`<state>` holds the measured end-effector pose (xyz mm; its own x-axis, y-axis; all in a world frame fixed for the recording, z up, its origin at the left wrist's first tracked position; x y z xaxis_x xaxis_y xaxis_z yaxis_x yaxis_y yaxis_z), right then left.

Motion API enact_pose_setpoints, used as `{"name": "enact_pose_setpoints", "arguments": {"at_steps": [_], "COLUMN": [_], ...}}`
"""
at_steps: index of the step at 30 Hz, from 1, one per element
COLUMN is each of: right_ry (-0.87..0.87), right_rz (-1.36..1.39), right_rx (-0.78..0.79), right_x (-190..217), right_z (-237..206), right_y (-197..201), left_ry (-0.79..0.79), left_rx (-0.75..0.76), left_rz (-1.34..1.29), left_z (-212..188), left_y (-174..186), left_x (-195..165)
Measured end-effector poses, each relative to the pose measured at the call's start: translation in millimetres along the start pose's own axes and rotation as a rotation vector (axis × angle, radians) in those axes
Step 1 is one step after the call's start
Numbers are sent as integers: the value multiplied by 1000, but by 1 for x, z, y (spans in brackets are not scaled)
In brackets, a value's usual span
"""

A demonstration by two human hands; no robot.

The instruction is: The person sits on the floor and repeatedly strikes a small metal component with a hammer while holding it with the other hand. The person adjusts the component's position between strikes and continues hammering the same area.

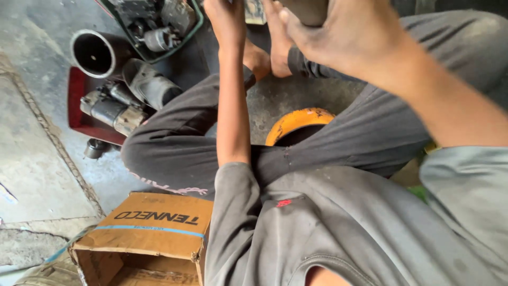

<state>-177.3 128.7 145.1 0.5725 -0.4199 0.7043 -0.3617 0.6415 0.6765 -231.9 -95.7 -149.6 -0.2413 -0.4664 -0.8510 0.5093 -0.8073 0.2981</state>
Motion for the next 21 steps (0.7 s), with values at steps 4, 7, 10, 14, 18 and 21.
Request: {"name": "enact_pose_setpoints", "arguments": {"at_steps": [4,7,10,14,18,21], "right_ry": [-499,-858,-879,-854,-1139,-1172], "right_rz": [332,676,871,1024,929,994], "right_rx": [111,131,-57,-343,-494,-468], "right_x": [-41,-60,-68,-98,-137,-152], "right_z": [-5,-48,-95,-125,-139,-141], "right_y": [-51,-61,-49,-47,-63,-71], "left_ry": [-59,93,129,83,115,567], "left_rx": [-50,-48,-90,-125,-86,9], "left_rz": [-95,-134,-46,-171,-290,-417], "left_z": [1,4,10,27,56,75], "left_y": [8,22,40,39,0,-47], "left_x": [-20,-22,-21,-22,-27,-12]}}
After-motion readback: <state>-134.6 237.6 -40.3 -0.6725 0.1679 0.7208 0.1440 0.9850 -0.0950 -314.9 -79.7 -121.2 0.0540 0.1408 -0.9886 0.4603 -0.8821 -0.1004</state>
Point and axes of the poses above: each hand's wrist, its own z-axis towards the middle knuckle, its own y-axis out of the back of the hand, x = y × z, the point moved 4 cm from there along z, towards the middle knuckle, and after that the axes turned 1 degree about x, right-handed, at the moved point
